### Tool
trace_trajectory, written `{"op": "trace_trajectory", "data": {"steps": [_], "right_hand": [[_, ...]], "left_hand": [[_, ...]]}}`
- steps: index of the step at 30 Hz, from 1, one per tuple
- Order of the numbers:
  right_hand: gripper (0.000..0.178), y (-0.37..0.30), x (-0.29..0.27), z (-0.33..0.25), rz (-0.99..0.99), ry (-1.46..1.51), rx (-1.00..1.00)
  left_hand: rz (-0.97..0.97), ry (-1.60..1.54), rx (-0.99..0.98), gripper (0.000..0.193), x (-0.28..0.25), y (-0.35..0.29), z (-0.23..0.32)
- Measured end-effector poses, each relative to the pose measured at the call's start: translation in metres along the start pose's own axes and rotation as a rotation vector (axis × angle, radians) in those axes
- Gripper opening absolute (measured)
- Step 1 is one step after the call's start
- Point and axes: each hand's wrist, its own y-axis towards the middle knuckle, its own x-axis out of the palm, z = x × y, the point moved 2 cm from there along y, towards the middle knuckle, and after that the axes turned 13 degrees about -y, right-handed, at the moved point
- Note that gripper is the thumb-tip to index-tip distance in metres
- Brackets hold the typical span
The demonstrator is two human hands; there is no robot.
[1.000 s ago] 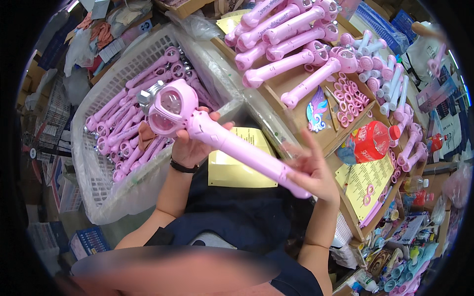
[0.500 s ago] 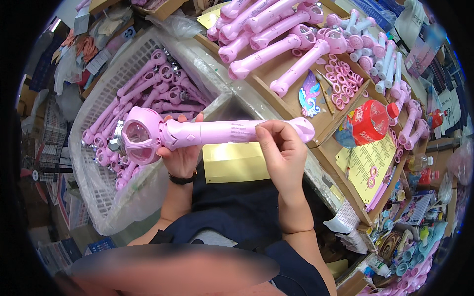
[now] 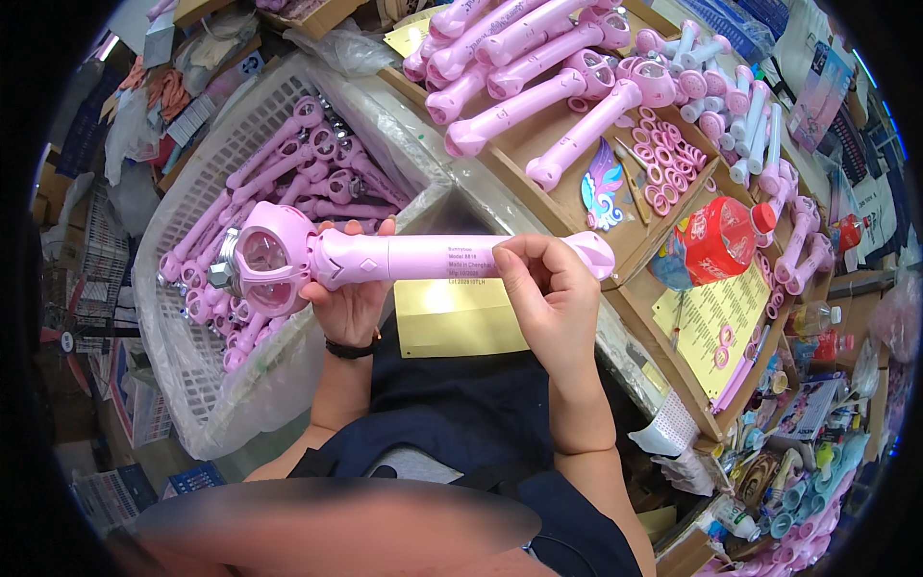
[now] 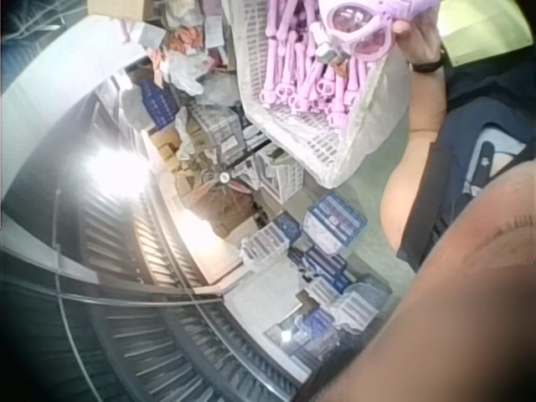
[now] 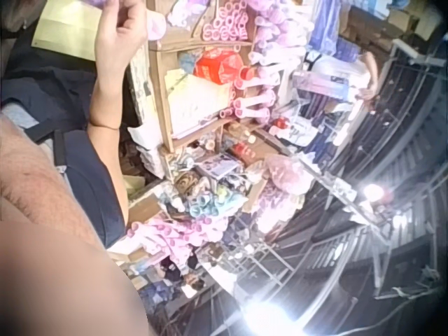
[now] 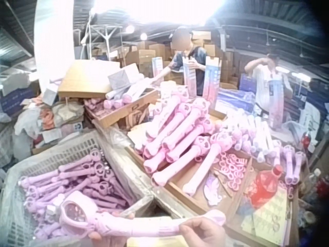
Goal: The person wipes pink plastic toys with a cloth, then picks up a yellow paper and appears to read it. The person continues to wipe and handle the toys, placing them back into a basket.
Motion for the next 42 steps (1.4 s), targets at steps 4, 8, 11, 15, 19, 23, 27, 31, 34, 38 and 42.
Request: {"op": "trace_trajectory", "data": {"steps": [4,8,11,15,19,23,27,31,34,38,42], "right_hand": [[0.009,0.0,0.001,0.0,0.012,-0.015,-0.018],[0.009,0.001,0.002,0.002,0.021,-0.003,-0.023],[0.008,0.0,0.003,0.003,0.03,-0.018,-0.034],[0.008,0.0,0.003,0.005,0.046,-0.049,-0.04],[0.008,0.0,0.004,0.005,0.054,-0.076,-0.062],[0.023,-0.005,0.011,0.002,0.116,-0.357,-0.144],[0.052,-0.01,0.004,-0.002,0.186,-0.692,-0.123],[0.07,0.008,-0.034,-0.002,0.261,-0.991,-0.44],[0.062,0.012,-0.034,0.017,-0.418,-0.564,-0.292],[0.046,-0.001,0.011,0.038,-0.436,-0.434,-0.208],[0.042,-0.01,0.06,0.043,0.13,-0.516,-0.282]], "left_hand": [[0.017,0.008,0.011,0.075,0.0,0.0,0.001],[-0.083,-0.037,-0.034,0.075,-0.002,0.001,0.002],[-0.115,-0.061,-0.05,0.074,-0.005,0.0,0.003],[-0.103,-0.045,-0.043,0.075,-0.007,0.0,0.003],[-0.109,-0.026,-0.038,0.075,-0.002,0.001,0.002],[-0.042,0.061,-0.003,0.077,0.002,-0.002,0.0],[-0.011,0.138,0.019,0.08,0.006,-0.004,0.007],[-0.107,0.212,-0.022,0.085,0.02,0.01,0.032],[-0.216,0.202,-0.122,0.088,0.038,0.036,0.043],[0.013,0.38,0.048,0.049,0.048,0.071,0.024],[0.085,1.206,0.548,0.036,0.049,0.074,-0.011]]}}
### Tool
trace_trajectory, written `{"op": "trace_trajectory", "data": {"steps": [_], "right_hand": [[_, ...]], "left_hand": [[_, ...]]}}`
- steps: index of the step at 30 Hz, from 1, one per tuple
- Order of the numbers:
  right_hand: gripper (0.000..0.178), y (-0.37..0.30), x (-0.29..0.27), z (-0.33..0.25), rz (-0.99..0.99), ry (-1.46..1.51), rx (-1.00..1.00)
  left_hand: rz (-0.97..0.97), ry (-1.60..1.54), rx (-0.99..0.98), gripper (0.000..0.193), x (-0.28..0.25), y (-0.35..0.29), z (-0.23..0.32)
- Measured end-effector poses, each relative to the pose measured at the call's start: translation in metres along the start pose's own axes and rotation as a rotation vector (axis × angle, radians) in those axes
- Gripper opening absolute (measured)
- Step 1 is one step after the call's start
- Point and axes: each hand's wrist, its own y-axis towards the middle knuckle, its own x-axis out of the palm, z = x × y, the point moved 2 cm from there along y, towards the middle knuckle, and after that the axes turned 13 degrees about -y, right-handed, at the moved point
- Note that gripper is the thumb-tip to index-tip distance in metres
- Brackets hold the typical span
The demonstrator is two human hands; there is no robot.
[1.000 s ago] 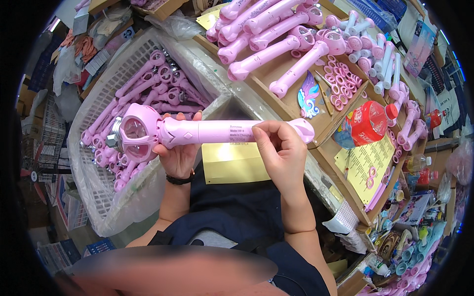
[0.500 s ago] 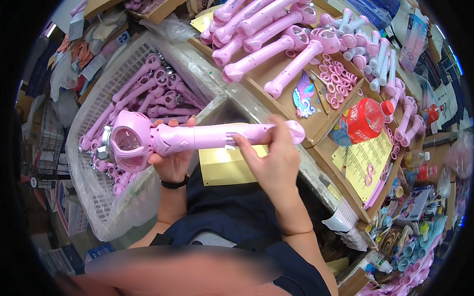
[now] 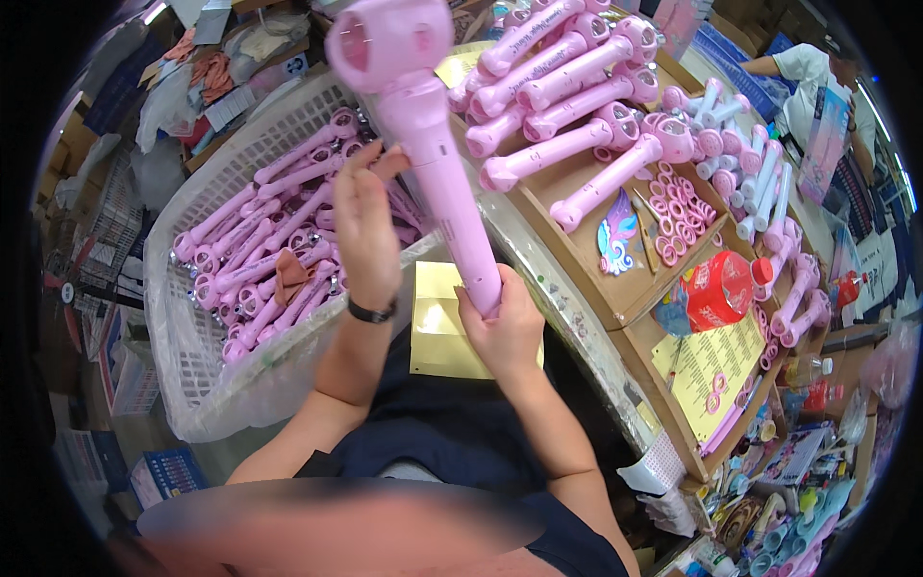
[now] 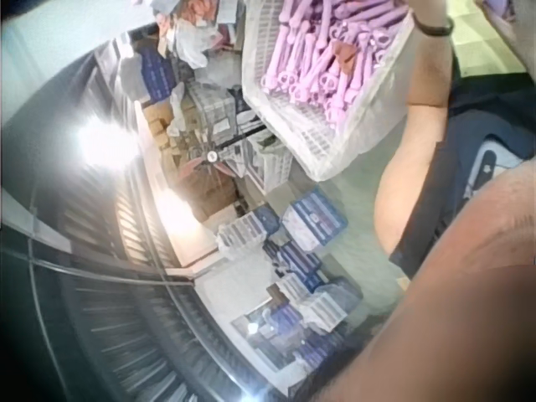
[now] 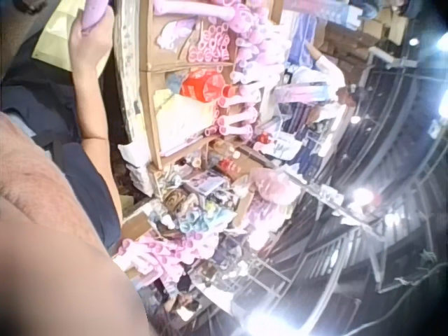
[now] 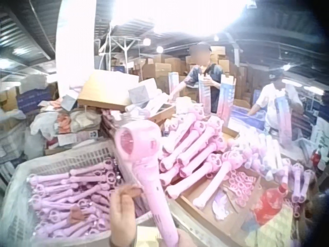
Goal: The person wipes pink plastic toys with a cloth, then picks up a yellow paper and appears to read it. The person continues to wipe and handle the toys, placing them back into a basket.
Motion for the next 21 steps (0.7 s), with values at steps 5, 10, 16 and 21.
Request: {"op": "trace_trajectory", "data": {"steps": [5,10,16,21], "right_hand": [[0.043,-0.016,0.013,-0.01,0.049,-0.012,-0.046],[0.043,-0.034,0.01,0.001,-0.388,0.56,0.184],[0.038,-0.046,0.015,0.001,-0.917,1.311,0.371],[0.036,-0.047,0.005,0.012,-0.678,0.955,0.38]], "left_hand": [[0.015,0.218,0.279,0.044,0.013,-0.02,-0.026],[0.061,-0.343,-0.121,0.041,0.001,-0.021,-0.048],[-0.748,-1.414,-1.123,0.072,0.027,-0.039,-0.051],[-0.38,-1.032,-1.051,0.085,0.009,-0.05,-0.047]]}}
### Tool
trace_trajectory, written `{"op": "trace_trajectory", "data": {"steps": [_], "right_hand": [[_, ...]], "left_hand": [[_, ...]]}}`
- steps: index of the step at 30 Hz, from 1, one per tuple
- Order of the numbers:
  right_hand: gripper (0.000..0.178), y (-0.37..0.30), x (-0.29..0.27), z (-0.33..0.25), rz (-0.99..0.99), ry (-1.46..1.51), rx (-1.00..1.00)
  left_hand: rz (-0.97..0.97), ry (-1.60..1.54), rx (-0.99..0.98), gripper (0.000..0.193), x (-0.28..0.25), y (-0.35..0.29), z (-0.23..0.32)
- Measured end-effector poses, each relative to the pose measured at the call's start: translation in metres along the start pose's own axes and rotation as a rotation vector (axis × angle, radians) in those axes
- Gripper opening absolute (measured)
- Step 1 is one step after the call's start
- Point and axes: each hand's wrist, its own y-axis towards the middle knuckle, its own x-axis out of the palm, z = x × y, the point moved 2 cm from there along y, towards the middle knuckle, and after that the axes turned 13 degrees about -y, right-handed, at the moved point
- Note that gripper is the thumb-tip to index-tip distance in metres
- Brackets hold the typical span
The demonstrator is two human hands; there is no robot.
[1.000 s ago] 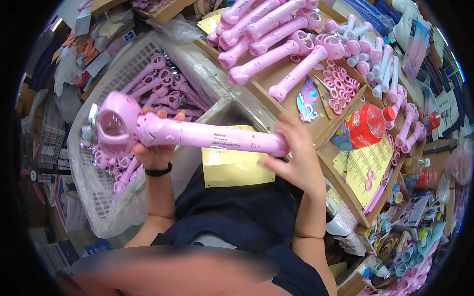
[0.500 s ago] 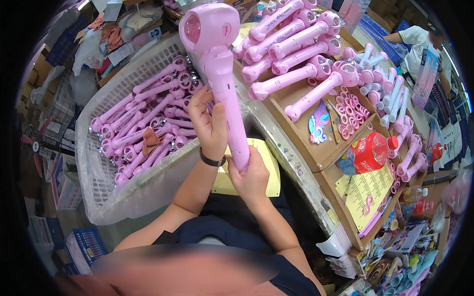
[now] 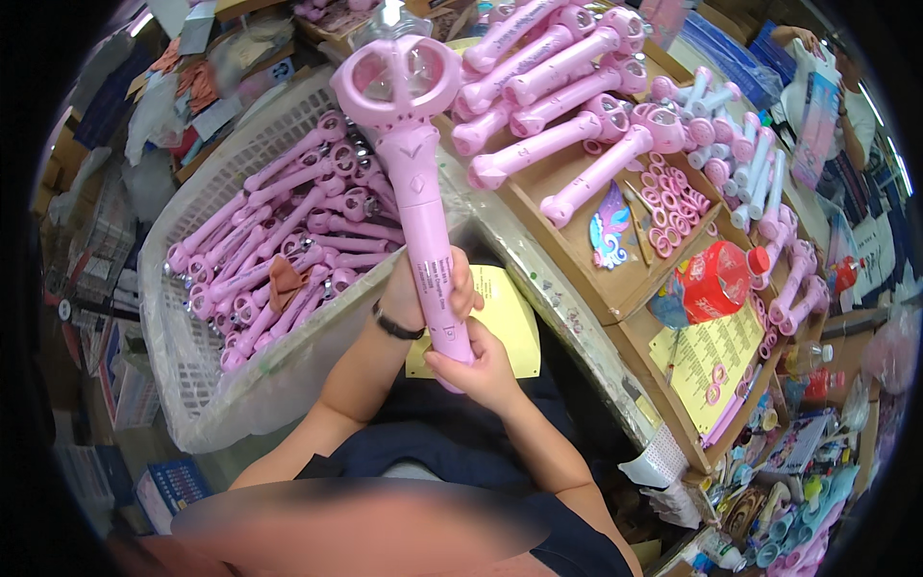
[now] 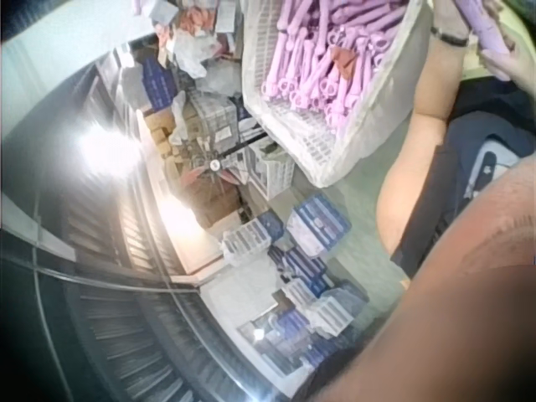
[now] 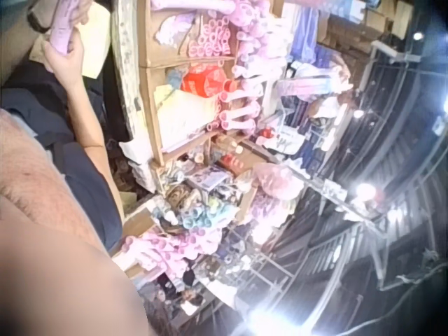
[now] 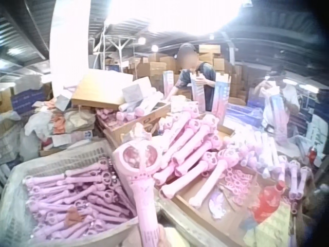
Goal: The person wipes pink plastic toys with a cloth, then picks up a yellow paper and appears to read it. The person continues to wipe and handle the toys, placing them back into a basket.
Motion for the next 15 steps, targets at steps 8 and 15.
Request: {"op": "trace_trajectory", "data": {"steps": [8,15], "right_hand": [[0.046,-0.032,-0.019,-0.014,0.546,-0.829,-0.134],[0.037,-0.109,-0.136,-0.11,0.562,-0.208,-0.28]], "left_hand": [[0.256,0.876,0.534,0.042,0.007,-0.018,-0.034],[0.168,1.158,0.301,0.027,0.006,-0.03,-0.023]]}}
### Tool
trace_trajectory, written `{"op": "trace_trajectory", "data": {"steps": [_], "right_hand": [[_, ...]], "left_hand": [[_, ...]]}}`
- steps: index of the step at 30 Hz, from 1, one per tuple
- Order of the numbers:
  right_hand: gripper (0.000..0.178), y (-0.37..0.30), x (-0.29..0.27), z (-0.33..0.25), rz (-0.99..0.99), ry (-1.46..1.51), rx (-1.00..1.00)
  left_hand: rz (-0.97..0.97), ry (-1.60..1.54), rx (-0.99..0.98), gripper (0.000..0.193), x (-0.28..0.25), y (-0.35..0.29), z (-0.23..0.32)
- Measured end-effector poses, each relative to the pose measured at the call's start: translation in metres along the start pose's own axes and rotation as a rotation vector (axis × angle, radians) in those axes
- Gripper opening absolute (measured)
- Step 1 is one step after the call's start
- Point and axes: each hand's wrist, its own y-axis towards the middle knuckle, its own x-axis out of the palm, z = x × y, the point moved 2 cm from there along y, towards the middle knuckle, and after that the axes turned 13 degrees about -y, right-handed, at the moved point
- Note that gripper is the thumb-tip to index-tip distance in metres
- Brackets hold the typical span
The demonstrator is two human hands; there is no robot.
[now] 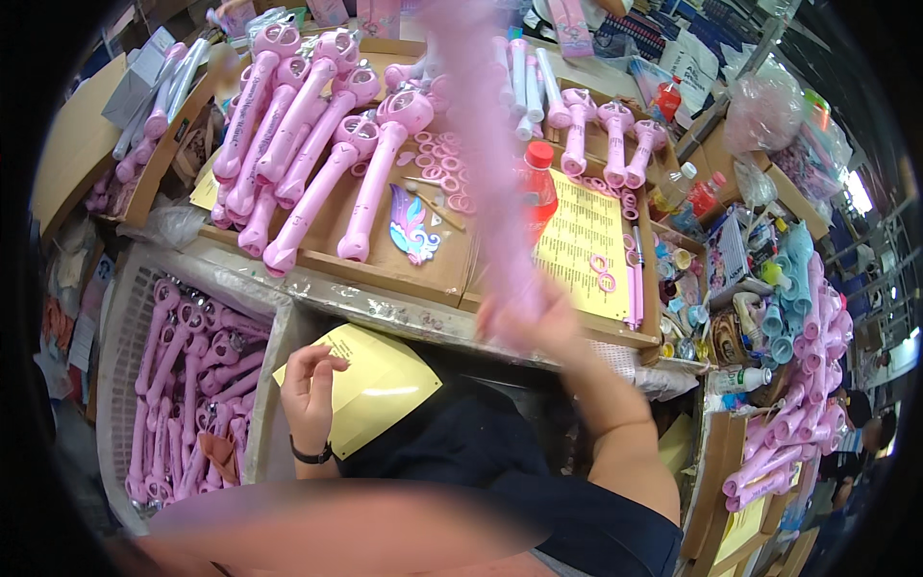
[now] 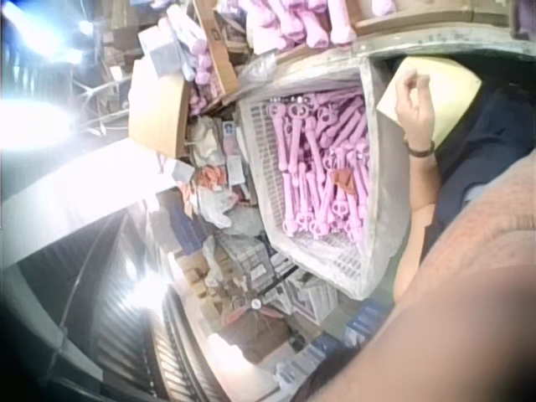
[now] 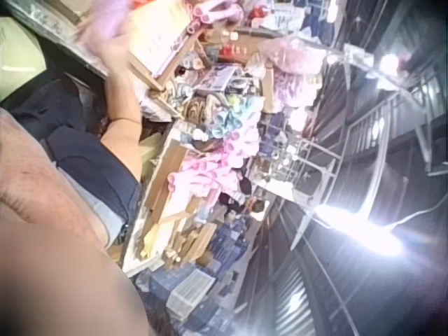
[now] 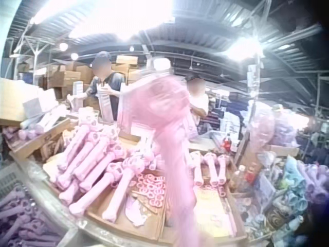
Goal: The person wipes pink plastic toys with a cloth, then picks up a yellow paper and appears to read it. The person continues to wipe and handle the toys, placing them back into a basket.
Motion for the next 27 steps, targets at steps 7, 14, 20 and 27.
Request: {"op": "trace_trajectory", "data": {"steps": [7,14,20,27], "right_hand": [[0.034,0.174,-0.23,-0.019,0.56,-0.346,0.25],[0.035,0.229,-0.351,0.103,0.642,-0.259,0.369],[0.043,0.226,-0.389,0.138,0.767,-0.383,0.43],[0.047,0.155,-0.254,0.034,0.731,-1.358,-0.436]], "left_hand": [[0.276,0.23,-0.069,0.012,-0.038,-0.027,-0.012],[0.449,0.366,-0.125,0.013,-0.071,-0.061,-0.005],[0.565,0.249,-0.406,0.022,-0.09,-0.078,-0.018],[0.557,0.162,-0.22,0.025,-0.079,-0.06,-0.024]]}}
